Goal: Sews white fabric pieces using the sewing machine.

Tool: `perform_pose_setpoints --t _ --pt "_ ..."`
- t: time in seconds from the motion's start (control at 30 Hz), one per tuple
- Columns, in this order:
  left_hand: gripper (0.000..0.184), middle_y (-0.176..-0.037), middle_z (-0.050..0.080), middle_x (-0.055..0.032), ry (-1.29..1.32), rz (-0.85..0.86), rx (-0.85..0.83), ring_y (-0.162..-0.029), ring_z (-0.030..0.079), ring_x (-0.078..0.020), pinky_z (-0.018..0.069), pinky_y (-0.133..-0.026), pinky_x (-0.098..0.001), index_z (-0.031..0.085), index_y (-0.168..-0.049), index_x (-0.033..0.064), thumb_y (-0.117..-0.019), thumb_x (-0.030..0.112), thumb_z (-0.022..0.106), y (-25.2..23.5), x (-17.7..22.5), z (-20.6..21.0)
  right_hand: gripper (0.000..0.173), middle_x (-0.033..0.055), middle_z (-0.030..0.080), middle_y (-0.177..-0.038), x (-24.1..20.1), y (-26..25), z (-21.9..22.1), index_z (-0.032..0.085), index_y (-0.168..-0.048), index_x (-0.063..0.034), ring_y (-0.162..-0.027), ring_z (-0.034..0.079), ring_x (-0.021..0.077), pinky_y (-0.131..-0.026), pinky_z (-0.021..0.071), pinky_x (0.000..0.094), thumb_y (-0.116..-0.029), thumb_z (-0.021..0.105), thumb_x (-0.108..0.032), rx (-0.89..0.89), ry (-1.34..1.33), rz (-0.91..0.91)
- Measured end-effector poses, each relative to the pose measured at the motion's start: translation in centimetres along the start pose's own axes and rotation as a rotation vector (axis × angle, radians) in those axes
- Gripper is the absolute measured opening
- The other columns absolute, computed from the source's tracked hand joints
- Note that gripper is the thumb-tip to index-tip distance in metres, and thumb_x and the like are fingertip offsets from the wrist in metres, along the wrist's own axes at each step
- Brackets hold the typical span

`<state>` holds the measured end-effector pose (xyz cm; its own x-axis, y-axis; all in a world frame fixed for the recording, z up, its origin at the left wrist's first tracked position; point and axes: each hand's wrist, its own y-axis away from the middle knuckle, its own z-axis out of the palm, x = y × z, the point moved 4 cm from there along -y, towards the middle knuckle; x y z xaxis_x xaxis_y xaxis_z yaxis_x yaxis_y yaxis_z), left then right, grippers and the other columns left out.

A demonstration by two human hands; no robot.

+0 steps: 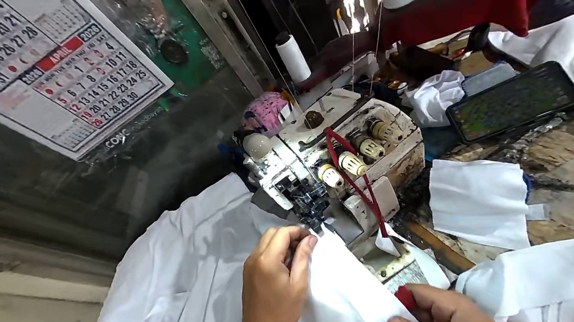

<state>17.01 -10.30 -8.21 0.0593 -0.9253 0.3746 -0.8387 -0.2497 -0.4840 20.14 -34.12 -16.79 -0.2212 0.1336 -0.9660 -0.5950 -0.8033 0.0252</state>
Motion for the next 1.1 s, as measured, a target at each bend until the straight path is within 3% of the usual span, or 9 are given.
perform_pose_setpoints --t 0.1,0.23,0.33,0.47,0.57,0.67,0.87,1.0,1.1 --pt "0.013 -0.089 0.063 0.0128 -0.013 -0.005 0.041 -0.069 0.059 -0.0001 0.0519 -0.057 -0.0209 0.073 -0.102 0.0254 -0.0971 0.035 0.065 -0.3 0.1 0.0 0.020 0.0101 0.075 -0.091 0.1 -0.5 -0.2 0.065 -0.116 -0.0042 -0.061 0.071 0.0236 -0.049 0.0622 0.0397 -0.1022 0.065 -0.018 0.074 0.022 0.025" --pt "0.016 -0.090 0.063 0.0108 -0.060 -0.004 0.054 -0.069 0.058 -0.0008 0.0513 -0.058 -0.0211 0.073 -0.104 0.0238 -0.0986 0.036 0.064 -0.1 0.5 -0.2 0.025 0.0094 0.076 -0.099 -0.3 1.1 -0.1 0.064 -0.124 -0.0044 -0.068 0.074 0.0247 -0.055 0.0645 0.0421 -0.1002 0.067 -0.012 0.043 0.048 0.028" --pt "0.021 -0.089 0.063 0.0048 -0.164 0.014 -0.007 -0.074 0.062 -0.0067 0.0554 -0.064 -0.0283 0.072 -0.107 0.0184 -0.1017 0.035 0.061 -0.2 1.8 -0.7 0.028 0.0060 0.076 -0.095 0.3 1.5 -0.3 0.066 -0.122 -0.0084 -0.062 0.072 0.0225 -0.048 0.0630 0.0390 -0.0954 0.074 -0.015 0.126 0.088 0.046" --pt "0.027 -0.076 0.062 0.0065 -0.285 -0.041 -0.064 -0.063 0.060 -0.0110 0.0509 -0.055 -0.0379 0.071 -0.102 0.0223 -0.1020 0.044 0.054 0.3 3.3 -1.8 0.032 0.0040 0.076 -0.094 -0.2 1.4 -0.7 0.066 -0.121 -0.0099 -0.059 0.070 0.0209 -0.045 0.0609 0.0355 -0.0921 0.078 -0.018 0.162 0.086 -0.003" --pt "0.031 -0.078 0.063 0.0055 -0.288 -0.072 -0.050 -0.069 0.060 -0.0138 0.0494 -0.062 -0.0425 0.070 -0.107 0.0216 -0.1017 0.047 0.054 0.8 2.5 -1.3 0.031 0.0034 0.076 -0.092 1.0 0.9 -1.3 0.069 -0.119 -0.0127 -0.061 0.072 0.0220 -0.049 0.0635 0.0372 -0.0914 0.079 -0.024 0.180 0.119 0.060" --pt "0.029 -0.073 0.062 0.0074 -0.291 -0.098 -0.045 -0.065 0.060 -0.0115 0.0508 -0.061 -0.0411 0.071 -0.106 0.0226 -0.1006 0.046 0.056 0.3 2.5 -1.5 0.030 0.0059 0.077 -0.091 1.1 1.0 -1.4 0.070 -0.116 -0.0104 -0.065 0.075 0.0251 -0.055 0.0665 0.0407 -0.0907 0.080 -0.022 0.190 0.082 0.109" --pt "0.038 -0.087 0.068 0.0059 -0.335 -0.075 -0.068 -0.082 0.064 -0.0143 0.0509 -0.074 -0.0447 0.074 -0.110 0.0223 -0.1019 0.052 0.050 1.0 3.6 -2.0 0.026 0.0088 0.076 -0.093 -1.2 2.3 -1.0 0.068 -0.117 -0.0040 -0.069 0.075 0.0251 -0.060 0.0671 0.0409 -0.0921 0.076 -0.008 0.127 0.068 0.027" --pt "0.037 -0.091 0.068 0.0066 -0.282 -0.160 0.107 -0.085 0.064 -0.0145 0.0507 -0.075 -0.0442 0.073 -0.113 0.0240 -0.0998 0.052 0.053 2.6 2.4 -0.4 0.017 0.0102 0.076 -0.089 0.0 1.4 -1.6 0.070 -0.109 -0.0030 -0.068 0.074 0.0258 -0.060 0.0663 0.0430 -0.0958 0.073 -0.014 0.072 0.066 0.084" --pt "0.035 -0.093 0.071 0.0027 -0.214 -0.256 0.101 -0.083 0.068 -0.0172 0.0554 -0.072 -0.0485 0.072 -0.114 0.0226 -0.0981 0.051 0.060 0.9 -0.2 -0.4 0.016 0.0090 0.074 -0.084 -0.7 -0.3 -0.8 0.070 -0.104 -0.0040 -0.064 0.073 0.0233 -0.057 0.0648 0.0405 -0.0969 0.073 -0.018 0.052 0.054 0.060"
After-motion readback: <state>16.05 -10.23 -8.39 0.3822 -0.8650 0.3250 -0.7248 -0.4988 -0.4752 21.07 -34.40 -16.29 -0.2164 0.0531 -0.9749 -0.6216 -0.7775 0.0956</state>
